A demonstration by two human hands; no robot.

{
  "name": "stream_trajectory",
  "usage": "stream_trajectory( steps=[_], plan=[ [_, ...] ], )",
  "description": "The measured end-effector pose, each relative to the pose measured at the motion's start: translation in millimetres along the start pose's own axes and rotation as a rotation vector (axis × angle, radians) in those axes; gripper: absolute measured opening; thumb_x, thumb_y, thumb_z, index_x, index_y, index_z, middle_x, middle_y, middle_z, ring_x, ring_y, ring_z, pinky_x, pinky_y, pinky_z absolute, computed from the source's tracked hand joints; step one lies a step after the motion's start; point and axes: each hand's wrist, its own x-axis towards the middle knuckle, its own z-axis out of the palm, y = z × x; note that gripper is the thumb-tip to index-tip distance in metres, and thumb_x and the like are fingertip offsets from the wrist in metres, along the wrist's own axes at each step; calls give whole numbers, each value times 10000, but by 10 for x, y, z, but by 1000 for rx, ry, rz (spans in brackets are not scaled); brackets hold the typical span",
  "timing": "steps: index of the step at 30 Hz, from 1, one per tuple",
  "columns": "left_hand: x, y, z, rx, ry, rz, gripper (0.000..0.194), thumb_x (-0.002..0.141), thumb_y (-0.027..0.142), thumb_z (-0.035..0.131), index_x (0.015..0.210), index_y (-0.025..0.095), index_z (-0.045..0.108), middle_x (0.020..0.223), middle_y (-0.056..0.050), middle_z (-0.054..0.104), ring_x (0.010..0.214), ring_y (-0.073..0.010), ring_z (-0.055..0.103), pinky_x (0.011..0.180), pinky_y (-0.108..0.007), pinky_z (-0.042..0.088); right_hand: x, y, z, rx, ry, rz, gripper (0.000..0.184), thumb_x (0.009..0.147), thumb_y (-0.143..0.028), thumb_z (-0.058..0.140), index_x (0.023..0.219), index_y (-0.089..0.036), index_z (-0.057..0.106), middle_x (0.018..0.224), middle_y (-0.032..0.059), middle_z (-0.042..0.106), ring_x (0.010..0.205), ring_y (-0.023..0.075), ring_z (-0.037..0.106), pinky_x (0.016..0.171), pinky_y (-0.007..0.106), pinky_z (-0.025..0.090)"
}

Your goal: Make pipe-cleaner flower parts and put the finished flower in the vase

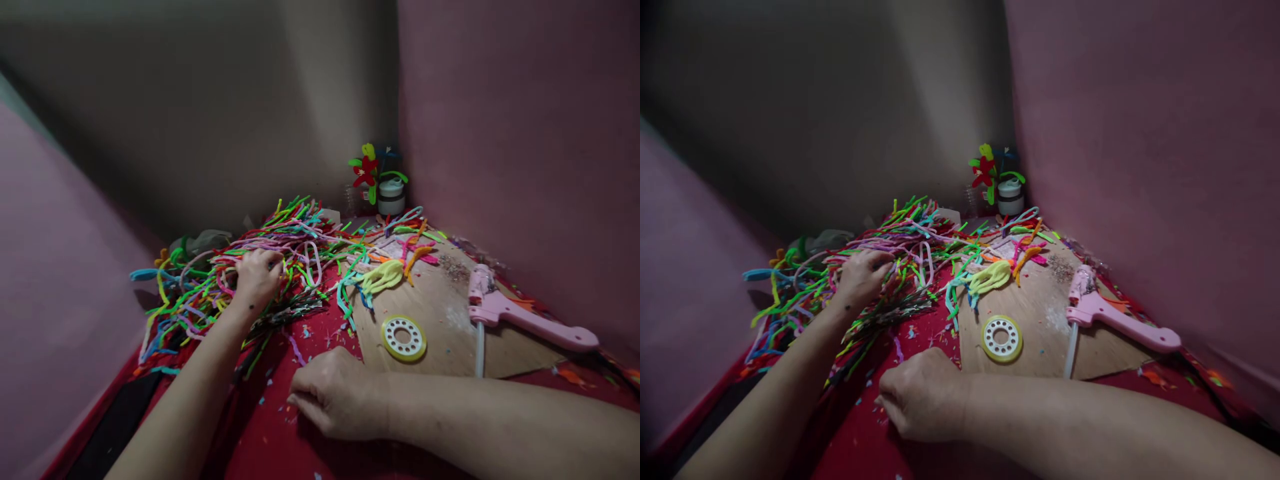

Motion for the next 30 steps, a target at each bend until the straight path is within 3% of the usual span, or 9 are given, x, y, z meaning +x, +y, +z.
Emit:
stream_trajectory(
  steps=[5, 10, 15, 19, 24, 30],
  plan=[
    [40, 246, 150, -87, -139, 51, 230, 793, 290, 513, 920, 232, 695, 919, -20, 720, 903, -193, 629, 792, -282, 439, 0, -4, -8, -18, -26, 15, 183, 834, -265, 482, 738, -156, 594, 734, 44, 692, 662, 158, 625, 529, 244, 317],
    [138, 396, 366, -79, -166, -10, 348, 785, 324, 529, 1092, 182, 609, 1011, -103, 698, 985, -263, 620, 840, -351, 427, 0, -12, -5, -15, -18, 6, 188, 837, -270, 477, 757, -159, 606, 735, 43, 695, 653, 158, 626, 521, 249, 308],
    [205, 425, 494, -108, -173, -123, 375, 717, 272, 564, 1070, 154, 603, 1007, -159, 689, 969, -323, 622, 818, -401, 430, -1, -19, -17, -22, -21, 7, 207, 844, -287, 466, 749, -161, 599, 746, 41, 697, 657, 161, 628, 513, 254, 302],
    [232, 358, 494, -261, -124, -194, 343, 702, 286, 560, 1010, 165, 648, 950, -115, 703, 909, -273, 635, 782, -342, 441, 7, -5, -6, -45, -18, 14, 192, 829, -288, 466, 737, -169, 586, 735, 33, 695, 637, 161, 623, 500, 259, 278],
    [243, 260, 425, -559, -84, -260, 289, 663, 341, 568, 841, 145, 683, 693, -43, 677, 633, -176, 612, 592, -261, 437, 18, 1, 19, -65, -1, 0, 193, 822, -291, 471, 728, -168, 585, 719, 30, 690, 613, 156, 615, 482, 256, 252],
    [165, 301, 258, -854, -18, -319, 374, 609, 344, 620, 920, 136, 643, 551, 28, 581, 414, -94, 451, 427, -216, 334, 27, 4, 35, -53, 15, -1, 198, 822, -295, 487, 729, -162, 602, 715, 36, 690, 613, 158, 624, 474, 254, 271]
  ],
)
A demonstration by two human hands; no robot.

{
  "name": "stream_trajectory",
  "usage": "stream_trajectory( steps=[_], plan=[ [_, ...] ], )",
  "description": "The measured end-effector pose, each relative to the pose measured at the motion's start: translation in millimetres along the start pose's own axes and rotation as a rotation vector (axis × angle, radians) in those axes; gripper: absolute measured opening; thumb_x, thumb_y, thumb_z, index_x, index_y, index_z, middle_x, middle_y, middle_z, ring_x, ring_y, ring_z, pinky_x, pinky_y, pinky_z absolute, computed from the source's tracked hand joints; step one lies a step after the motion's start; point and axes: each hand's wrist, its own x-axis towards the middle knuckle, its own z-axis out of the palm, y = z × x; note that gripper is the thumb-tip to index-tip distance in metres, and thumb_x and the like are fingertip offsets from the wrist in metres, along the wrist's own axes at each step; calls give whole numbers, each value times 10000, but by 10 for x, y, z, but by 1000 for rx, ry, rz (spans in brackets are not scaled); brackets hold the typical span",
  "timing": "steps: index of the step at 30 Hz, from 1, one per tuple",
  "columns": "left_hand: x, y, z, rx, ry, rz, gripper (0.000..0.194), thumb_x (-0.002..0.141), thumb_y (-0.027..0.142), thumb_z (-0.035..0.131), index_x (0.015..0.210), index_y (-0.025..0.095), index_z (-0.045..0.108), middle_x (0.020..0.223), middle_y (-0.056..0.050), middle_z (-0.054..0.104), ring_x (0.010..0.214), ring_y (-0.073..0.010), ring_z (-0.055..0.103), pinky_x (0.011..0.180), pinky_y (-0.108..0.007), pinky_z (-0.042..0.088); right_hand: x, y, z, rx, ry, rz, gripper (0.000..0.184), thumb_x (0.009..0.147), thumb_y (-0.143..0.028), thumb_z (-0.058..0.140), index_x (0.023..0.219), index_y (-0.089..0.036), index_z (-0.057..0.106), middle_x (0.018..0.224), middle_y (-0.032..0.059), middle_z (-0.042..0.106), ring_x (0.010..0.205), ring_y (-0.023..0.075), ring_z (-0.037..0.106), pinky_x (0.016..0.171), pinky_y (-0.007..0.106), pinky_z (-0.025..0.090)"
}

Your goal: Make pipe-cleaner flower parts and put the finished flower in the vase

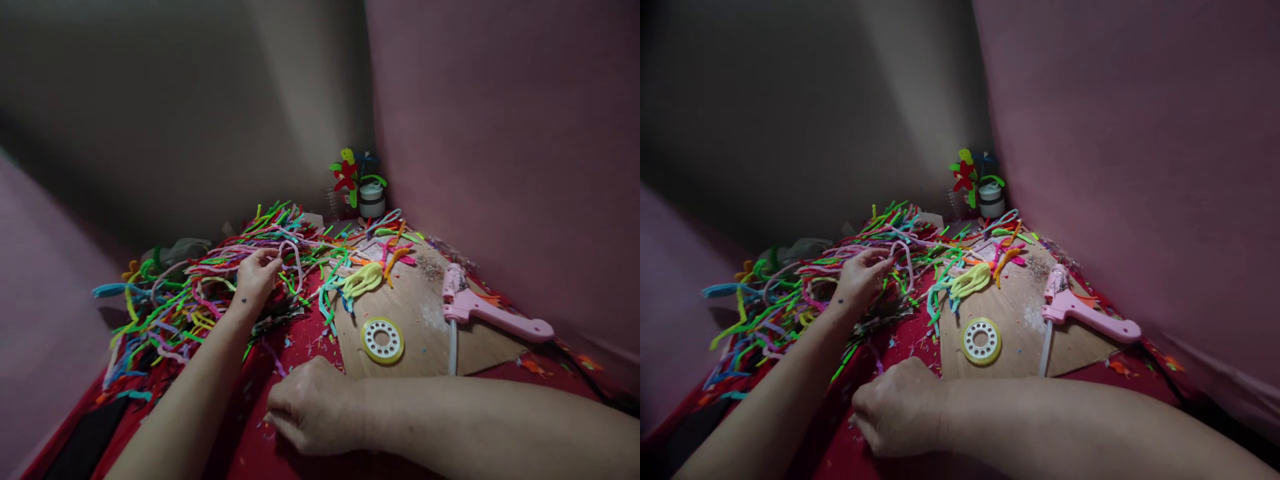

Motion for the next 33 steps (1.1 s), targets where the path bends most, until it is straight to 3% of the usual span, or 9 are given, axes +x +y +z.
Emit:
stream_trajectory(
  steps=[9, 15, 21, 29, 33],
  plan=[
    [-122, 132, -126, -304, 12, -40, 268, 615, 326, 675, 793, 138, 610, 463, 58, 495, 354, -59, 370, 363, -190, 248, 2, -2, -31, 3, -20, 11, 194, 820, -277, 494, 726, -152, 608, 715, 50, 693, 626, 173, 637, 486, 249, 311],
    [-188, 277, -227, -493, -171, -114, 175, 640, 252, 666, 630, 151, 524, 428, 80, 377, 330, -28, 278, 365, -183, 259, 4, -18, -47, 16, -20, 9, 197, 825, -288, 492, 748, -159, 619, 716, 47, 691, 642, 178, 641, 491, 251, 328],
    [-299, 431, -240, -756, -402, -182, 166, 735, 212, 644, 656, 139, 518, 424, 84, 372, 326, -10, 262, 379, -163, 297, 2, -18, -39, 15, -38, 18, 224, 840, -314, 478, 769, -165, 629, 759, 47, 703, 666, 175, 643, 512, 252, 346],
    [-423, 504, -208, -735, -364, -61, 158, 684, 212, 708, 792, 145, 613, 550, 25, 534, 435, -39, 445, 408, -132, 346, -8, -10, -26, 51, -35, 29, 228, 851, -310, 484, 792, -158, 644, 773, 61, 705, 667, 169, 634, 539, 246, 370],
    [-544, 445, -308, -596, -388, -11, 120, 683, 221, 709, 771, 168, 647, 631, -3, 591, 525, -73, 507, 469, -157, 399, -14, -42, -130, 428, 73, 121, 229, 832, -370, 566, 871, -164, 659, 731, 27, 674, 654, 128, 597, 579, 220, 391]
  ],
)
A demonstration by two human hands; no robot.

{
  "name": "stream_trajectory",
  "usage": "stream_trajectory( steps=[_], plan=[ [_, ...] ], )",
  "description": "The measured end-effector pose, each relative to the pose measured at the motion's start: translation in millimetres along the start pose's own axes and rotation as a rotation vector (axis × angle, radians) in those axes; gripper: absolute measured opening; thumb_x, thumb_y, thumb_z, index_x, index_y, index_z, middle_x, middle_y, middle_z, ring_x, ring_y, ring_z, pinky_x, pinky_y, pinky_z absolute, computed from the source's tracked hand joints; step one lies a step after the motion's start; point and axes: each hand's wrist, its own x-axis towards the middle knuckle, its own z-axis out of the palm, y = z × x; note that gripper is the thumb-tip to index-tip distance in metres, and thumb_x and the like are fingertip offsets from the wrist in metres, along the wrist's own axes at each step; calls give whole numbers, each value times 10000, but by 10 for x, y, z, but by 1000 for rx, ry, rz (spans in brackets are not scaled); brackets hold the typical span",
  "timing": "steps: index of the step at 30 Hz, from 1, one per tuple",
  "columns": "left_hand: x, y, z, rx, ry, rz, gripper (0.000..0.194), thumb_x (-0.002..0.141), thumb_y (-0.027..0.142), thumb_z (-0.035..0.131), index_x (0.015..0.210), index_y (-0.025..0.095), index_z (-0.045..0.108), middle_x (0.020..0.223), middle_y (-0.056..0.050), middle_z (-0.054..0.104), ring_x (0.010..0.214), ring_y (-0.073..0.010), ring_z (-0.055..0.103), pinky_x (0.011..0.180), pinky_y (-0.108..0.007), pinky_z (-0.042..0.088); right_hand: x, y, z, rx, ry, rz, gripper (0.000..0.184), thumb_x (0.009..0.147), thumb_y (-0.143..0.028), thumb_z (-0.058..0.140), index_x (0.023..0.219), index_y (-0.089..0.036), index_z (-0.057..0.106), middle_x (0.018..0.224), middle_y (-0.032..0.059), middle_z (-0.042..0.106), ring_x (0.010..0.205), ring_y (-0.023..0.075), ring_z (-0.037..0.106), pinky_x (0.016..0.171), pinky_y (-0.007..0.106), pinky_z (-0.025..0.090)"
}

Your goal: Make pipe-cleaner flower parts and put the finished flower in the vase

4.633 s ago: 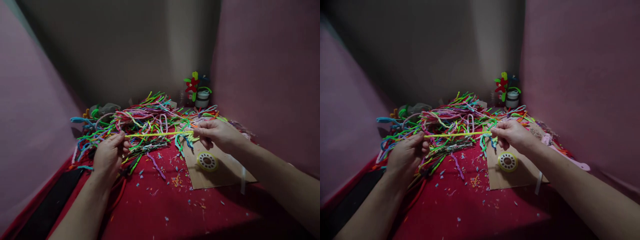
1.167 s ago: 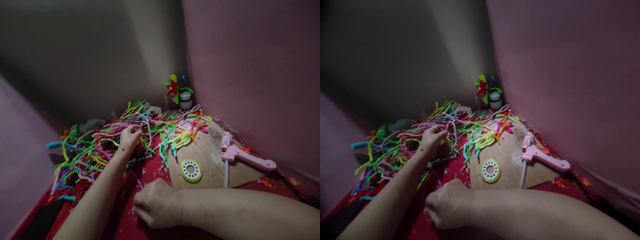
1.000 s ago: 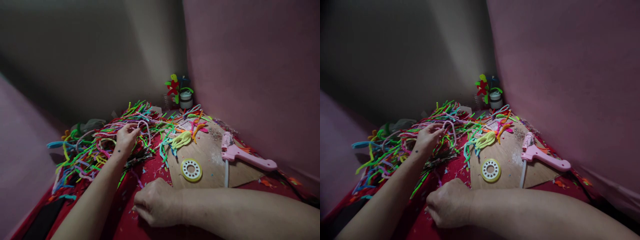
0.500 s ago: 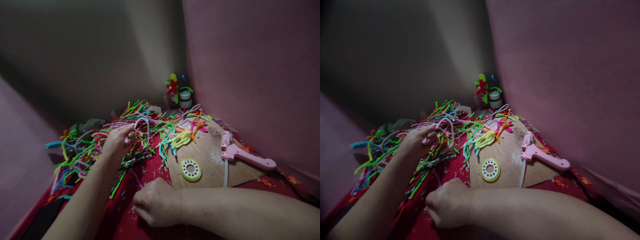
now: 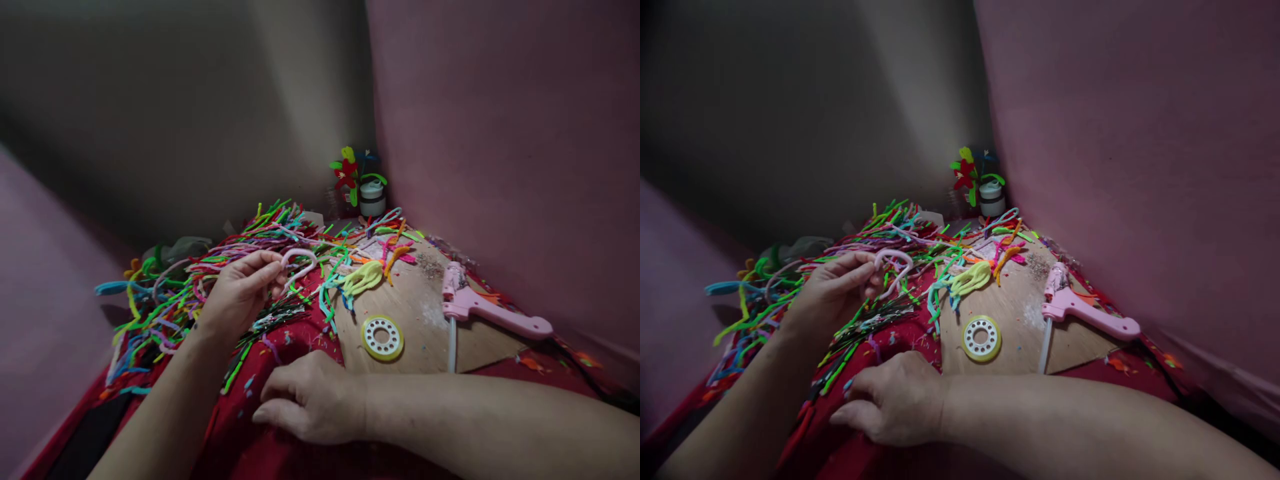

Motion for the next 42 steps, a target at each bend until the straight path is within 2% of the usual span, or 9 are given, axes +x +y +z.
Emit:
stream_trajectory(
  steps=[4, 8, 13, 18, 24, 29, 36, 38, 42],
  plan=[
    [-253, 69, -138, 302, -21, 13, 101, 676, 254, 715, 760, 206, 685, 679, -12, 608, 584, -105, 520, 516, -183, 418, 43, -54, -132, 714, 109, 171, 460, 765, -551, 579, 978, -144, 601, 587, -34, 559, 438, 59, 442, 444, 186, 328],
    [-536, 167, -251, 627, -203, 41, 85, 711, 296, 675, 701, 212, 687, 685, -35, 614, 660, -161, 555, 599, -224, 446, 129, -30, -199, 1164, 262, 214, 470, 789, -563, 505, 960, -131, 580, 547, -40, 548, 354, 56, 409, 371, 181, 307],
    [-793, 161, -289, 811, -352, 6, 125, 774, 302, 604, 717, 201, 651, 671, -25, 602, 612, -136, 519, 560, -201, 407, 180, -13, -167, 1227, 489, 319, 188, 660, -288, 664, 692, -112, 606, 558, -17, 584, 449, 57, 464, 460, 184, 356],
    [-883, 56, -323, 870, -433, -88, 174, 825, 248, 495, 721, 159, 601, 648, 7, 516, 624, -108, 439, 578, -187, 356, 218, -39, -281, 1367, 543, 341, 181, 671, -284, 670, 705, -126, 589, 553, 3, 612, 506, 90, 527, 552, 217, 376],
    [-889, -75, -458, 889, -364, -144, 218, 827, 265, 479, 658, 154, 562, 628, 26, 456, 617, -100, 390, 570, -188, 318, 224, 1, -539, 1313, 722, 328, 136, 747, -122, 568, 618, -149, 536, 479, -17, 544, 456, 71, 458, 516, 215, 320],
    [-852, -106, -605, 660, -38, -184, 229, 747, 363, 630, 658, 153, 612, 565, 33, 472, 533, -82, 386, 489, -178, 294, 183, 79, -525, 1263, 696, 377, 173, 808, -151, 532, 636, -155, 519, 472, -17, 536, 415, 75, 440, 467, 219, 305],
    [-816, -140, -645, -363, 453, -1, 107, 648, 145, 697, 699, 152, 604, 528, 56, 460, 435, -43, 397, 518, -184, 450, 202, 134, -424, 1307, 695, 422, 113, 850, -151, 493, 743, -142, 531, 511, -8, 581, 436, 92, 515, 491, 220, 398],
    [-820, -153, -562, -507, 474, 15, 155, 644, 122, 693, 784, 152, 633, 609, 36, 505, 469, -47, 434, 562, -208, 489, 201, 128, -401, 1317, 680, 412, 108, 849, -150, 501, 747, -138, 535, 533, 2, 598, 457, 99, 542, 514, 229, 428],
    [-817, -206, -332, -430, 227, -94, 372, 580, 127, 767, 937, 127, 661, 659, 9, 541, 518, -49, 458, 499, -162, 434, 194, 129, -365, 1328, 674, 390, 98, 837, -172, 536, 744, -143, 535, 569, 10, 620, 477, 108, 571, 538, 246, 464]
  ],
)
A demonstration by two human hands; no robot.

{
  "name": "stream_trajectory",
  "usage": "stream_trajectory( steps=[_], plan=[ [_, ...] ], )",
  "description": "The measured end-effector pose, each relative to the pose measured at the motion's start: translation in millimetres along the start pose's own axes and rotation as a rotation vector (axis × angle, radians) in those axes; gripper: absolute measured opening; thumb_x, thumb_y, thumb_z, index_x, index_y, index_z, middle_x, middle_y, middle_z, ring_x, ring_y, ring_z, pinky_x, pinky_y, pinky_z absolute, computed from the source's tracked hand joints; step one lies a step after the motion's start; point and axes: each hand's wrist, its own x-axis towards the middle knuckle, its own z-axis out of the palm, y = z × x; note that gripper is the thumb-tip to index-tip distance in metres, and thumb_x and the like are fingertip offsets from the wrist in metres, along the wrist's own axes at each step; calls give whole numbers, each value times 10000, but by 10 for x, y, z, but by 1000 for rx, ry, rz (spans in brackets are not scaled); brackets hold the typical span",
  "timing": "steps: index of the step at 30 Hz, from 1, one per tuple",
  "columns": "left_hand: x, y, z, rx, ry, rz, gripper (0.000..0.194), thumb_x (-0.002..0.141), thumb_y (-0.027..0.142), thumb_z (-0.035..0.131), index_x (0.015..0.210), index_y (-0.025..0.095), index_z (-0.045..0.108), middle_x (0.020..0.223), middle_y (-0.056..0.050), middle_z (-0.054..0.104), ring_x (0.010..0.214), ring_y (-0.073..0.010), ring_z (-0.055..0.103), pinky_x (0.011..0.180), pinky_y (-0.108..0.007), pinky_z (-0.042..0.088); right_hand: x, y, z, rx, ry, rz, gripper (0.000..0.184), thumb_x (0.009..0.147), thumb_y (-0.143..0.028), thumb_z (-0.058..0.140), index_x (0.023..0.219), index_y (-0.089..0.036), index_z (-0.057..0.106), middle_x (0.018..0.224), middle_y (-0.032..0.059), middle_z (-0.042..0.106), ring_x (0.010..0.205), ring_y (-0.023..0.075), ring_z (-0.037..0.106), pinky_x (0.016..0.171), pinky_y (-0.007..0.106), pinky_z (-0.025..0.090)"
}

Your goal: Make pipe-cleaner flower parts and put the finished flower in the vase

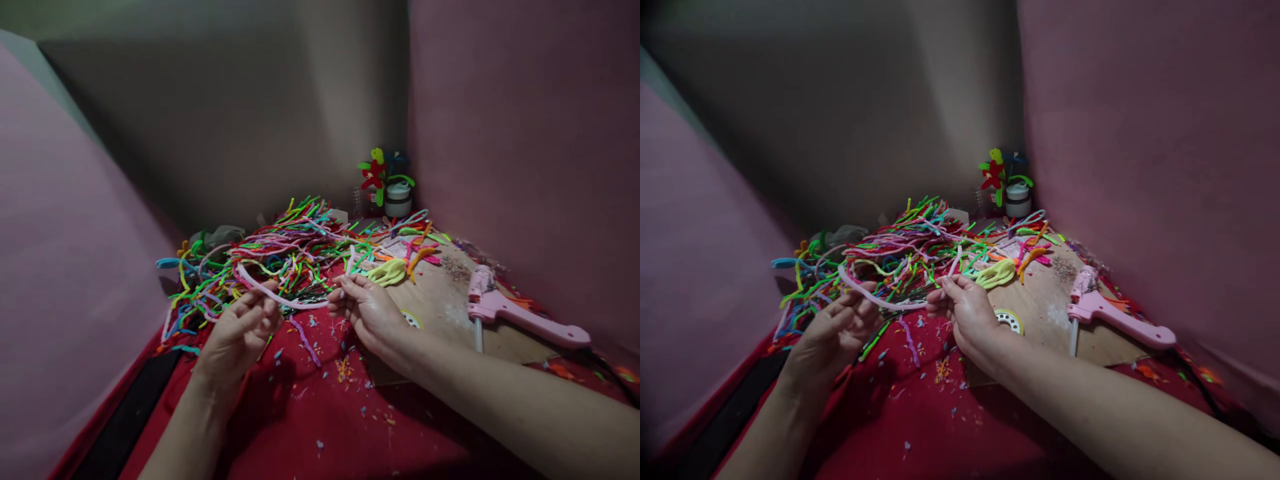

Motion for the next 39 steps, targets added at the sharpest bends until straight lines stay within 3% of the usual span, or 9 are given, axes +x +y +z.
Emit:
stream_trajectory(
  steps=[2, 6, 16, 22, 27, 30, 33, 35, 39],
  plan=[
    [5, -74, 100, 146, -44, -41, 375, 606, 159, 774, 964, 123, 669, 673, -3, 565, 544, -51, 476, 484, -143, 402, 2, 15, -5, -2, -27, -8, 90, 827, -187, 555, 749, -146, 537, 571, 10, 622, 475, 110, 574, 531, 244, 466],
    [54, -161, 272, 352, -91, -11, 138, 735, 253, 693, 808, 137, 681, 622, 8, 570, 512, -39, 463, 453, -134, 353, 3, 36, -13, -37, -66, 1, 72, 811, -208, 577, 812, -138, 565, 597, 25, 639, 465, 111, 577, 502, 231, 461],
    [149, -242, 451, 622, -77, 108, 135, 714, 265, 693, 763, 142, 667, 594, 9, 627, 451, -62, 463, 443, -180, 358, -2, 41, -44, -237, -153, 0, 218, 776, -327, 606, 890, -141, 594, 640, -22, 579, 407, 66, 523, 383, 176, 405],
    [139, -294, 485, 583, -5, 128, 134, 673, 244, 710, 711, 129, 654, 551, 9, 601, 439, -68, 467, 435, -181, 345, -23, 72, -45, -382, -240, 19, 179, 764, -306, 556, 803, -136, 597, 615, -23, 573, 403, 60, 506, 380, 168, 390],
    [155, -355, 419, 505, -67, 68, 137, 689, 254, 702, 715, 128, 654, 529, 4, 585, 428, -76, 486, 435, -188, 371, -50, 92, -47, -482, -330, -41, 289, 800, -358, 524, 631, -132, 584, 532, -19, 534, 406, 45, 406, 399, 166, 287],
    [159, -382, 384, 469, -116, 26, 150, 709, 261, 691, 778, 132, 659, 618, -13, 613, 475, -80, 512, 460, -191, 392, -46, 91, -51, -492, -377, -85, 310, 820, -378, 514, 643, -137, 600, 541, -16, 538, 446, 60, 407, 438, 185, 276],
    [162, -390, 372, 435, -86, 6, 192, 706, 283, 701, 838, 147, 666, 602, 18, 572, 453, -53, 455, 428, -167, 341, -49, 88, -48, -625, -352, -203, 257, 822, -309, 511, 656, -147, 621, 566, -23, 540, 508, 78, 422, 497, 199, 303],
    [163, -389, 374, 431, -19, 30, 184, 684, 288, 722, 762, 130, 670, 534, 41, 510, 424, -31, 386, 406, -157, 288, -56, 92, -42, -700, -299, -265, 193, 795, -256, 535, 655, -152, 617, 569, -36, 522, 527, 77, 410, 514, 199, 300],
    [160, -385, 390, 275, 88, 51, 190, 626, 256, 764, 727, 129, 665, 546, 48, 506, 455, -32, 403, 435, -159, 305, -65, 108, -29, -640, -180, -55, 135, 749, -235, 549, 632, -175, 520, 464, -68, 443, 403, 70, 359, 421, 203, 242]
  ],
)
